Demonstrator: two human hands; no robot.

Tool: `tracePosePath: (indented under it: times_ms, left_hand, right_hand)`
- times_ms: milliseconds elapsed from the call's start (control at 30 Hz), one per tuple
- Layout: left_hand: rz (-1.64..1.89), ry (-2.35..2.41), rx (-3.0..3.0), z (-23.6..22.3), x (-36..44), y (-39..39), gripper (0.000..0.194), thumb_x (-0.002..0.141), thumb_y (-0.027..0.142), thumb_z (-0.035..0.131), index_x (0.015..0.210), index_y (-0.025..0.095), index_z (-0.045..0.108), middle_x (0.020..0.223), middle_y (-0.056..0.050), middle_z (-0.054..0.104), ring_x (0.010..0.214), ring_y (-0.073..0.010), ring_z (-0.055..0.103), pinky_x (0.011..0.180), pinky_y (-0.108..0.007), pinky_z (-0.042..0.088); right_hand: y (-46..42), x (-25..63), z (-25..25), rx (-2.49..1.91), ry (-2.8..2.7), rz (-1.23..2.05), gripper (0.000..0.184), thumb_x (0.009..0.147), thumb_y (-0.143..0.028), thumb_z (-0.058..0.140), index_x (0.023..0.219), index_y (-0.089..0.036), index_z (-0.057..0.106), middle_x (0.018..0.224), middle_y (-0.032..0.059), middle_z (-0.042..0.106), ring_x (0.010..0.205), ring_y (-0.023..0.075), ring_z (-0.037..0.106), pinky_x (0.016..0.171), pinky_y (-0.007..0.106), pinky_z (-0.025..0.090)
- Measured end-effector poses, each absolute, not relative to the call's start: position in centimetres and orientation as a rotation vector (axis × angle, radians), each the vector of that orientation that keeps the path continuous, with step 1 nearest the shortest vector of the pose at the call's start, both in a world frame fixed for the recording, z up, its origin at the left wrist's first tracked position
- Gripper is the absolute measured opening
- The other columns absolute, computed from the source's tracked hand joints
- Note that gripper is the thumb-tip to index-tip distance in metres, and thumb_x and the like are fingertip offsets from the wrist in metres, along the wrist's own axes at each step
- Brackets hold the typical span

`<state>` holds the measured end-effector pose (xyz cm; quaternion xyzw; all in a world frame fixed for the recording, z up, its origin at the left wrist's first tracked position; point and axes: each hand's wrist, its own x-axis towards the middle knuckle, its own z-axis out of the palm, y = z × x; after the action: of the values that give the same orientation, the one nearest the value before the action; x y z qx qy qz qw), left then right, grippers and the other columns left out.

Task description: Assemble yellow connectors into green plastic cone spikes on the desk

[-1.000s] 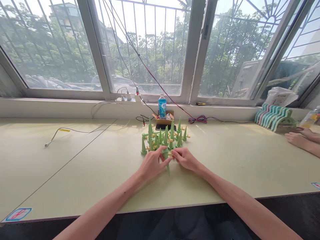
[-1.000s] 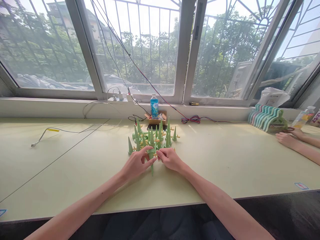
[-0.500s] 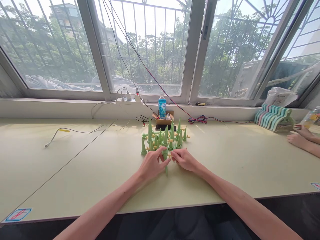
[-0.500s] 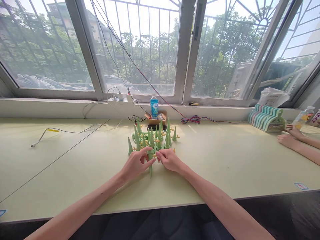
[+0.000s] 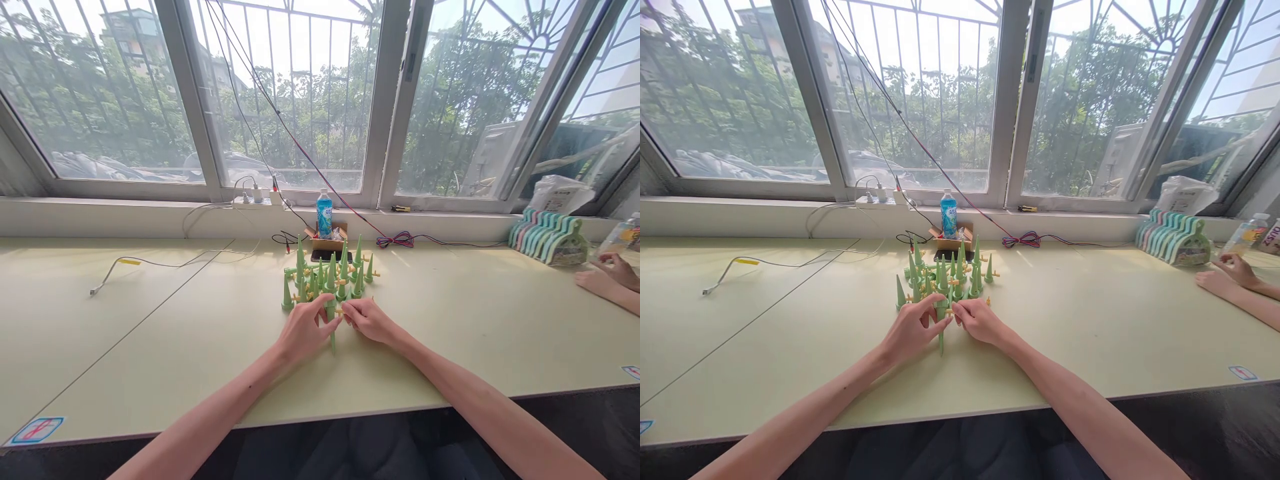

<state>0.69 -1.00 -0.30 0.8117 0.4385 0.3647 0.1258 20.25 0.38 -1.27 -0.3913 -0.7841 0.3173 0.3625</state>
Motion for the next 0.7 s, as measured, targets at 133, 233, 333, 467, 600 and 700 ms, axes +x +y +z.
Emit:
tracePosePath:
  times_ms: [133, 233, 333, 467, 600, 700]
  left_hand:
    - [1.044, 1.240, 2.353, -0.17, 0.69, -1.00, 0.036, 0.093, 0.041, 0.053, 0.123, 0.022, 0.057, 0.064, 0.005, 0.059, 0.046, -0.0091, 0.043, 0.055, -0.023, 0.039]
    - [1.026, 1.191, 2.358, -0.07, 0.59, -1.00, 0.035, 0.099, 0.039, 0.040, 0.125, 0.021, 0.056, 0.059, 0.006, 0.052, 0.046, -0.0102, 0.039, 0.052, -0.022, 0.034]
    - [1.026, 1.148, 2.365, -0.04, 0.45, -1.02, 0.032, 0.100, 0.034, 0.036, 0.119, 0.020, 0.057, 0.057, 0.006, 0.048, 0.047, -0.0102, 0.036, 0.052, -0.021, 0.032]
    - [1.040, 1.092, 2.378, 0.01, 0.41, -1.19, 0.028, 0.097, 0.025, 0.038, 0.117, 0.020, 0.057, 0.059, 0.006, 0.050, 0.047, -0.0094, 0.037, 0.052, -0.020, 0.034]
    - [1.037, 1.082, 2.414, 0.08, 0.53, -1.31, 0.027, 0.090, 0.027, 0.052, 0.116, 0.020, 0.057, 0.071, 0.004, 0.059, 0.045, -0.0070, 0.037, 0.054, -0.020, 0.037]
    - [1.077, 1.110, 2.412, 0.03, 0.52, -1.14, 0.022, 0.094, 0.035, 0.051, 0.106, 0.019, 0.061, 0.059, 0.007, 0.050, 0.045, -0.0077, 0.034, 0.052, -0.021, 0.034]
  right_hand:
    - [0.52, 20.25, -1.37, -1.017, -1.977, 0.820, 0.051, 0.098, -0.050, 0.036, 0.060, -0.018, 0.047, 0.051, -0.0028, 0.043, 0.048, 0.0102, 0.038, 0.051, 0.024, 0.032]
    - [0.60, 20.26, -1.42, -1.028, -1.958, 0.829, 0.053, 0.099, -0.052, 0.035, 0.060, -0.018, 0.049, 0.050, -0.0033, 0.041, 0.046, 0.0101, 0.036, 0.050, 0.024, 0.031]
    - [0.70, 20.29, -1.52, -1.030, -1.932, 0.846, 0.056, 0.098, -0.056, 0.035, 0.060, -0.018, 0.050, 0.049, -0.0035, 0.040, 0.046, 0.0099, 0.035, 0.049, 0.024, 0.030]
    - [0.85, 20.34, -1.70, -1.031, -1.894, 0.877, 0.058, 0.097, -0.059, 0.036, 0.059, -0.017, 0.050, 0.048, -0.0035, 0.041, 0.044, 0.0094, 0.035, 0.048, 0.024, 0.030]
    - [0.92, 20.35, -1.85, -1.025, -1.891, 0.873, 0.061, 0.098, -0.059, 0.035, 0.056, -0.017, 0.051, 0.047, -0.0032, 0.041, 0.045, 0.0091, 0.036, 0.049, 0.024, 0.031]
    - [0.92, 20.33, -1.94, -1.014, -1.912, 0.848, 0.062, 0.098, -0.058, 0.035, 0.055, -0.017, 0.051, 0.048, -0.0025, 0.042, 0.046, 0.0092, 0.038, 0.051, 0.023, 0.032]
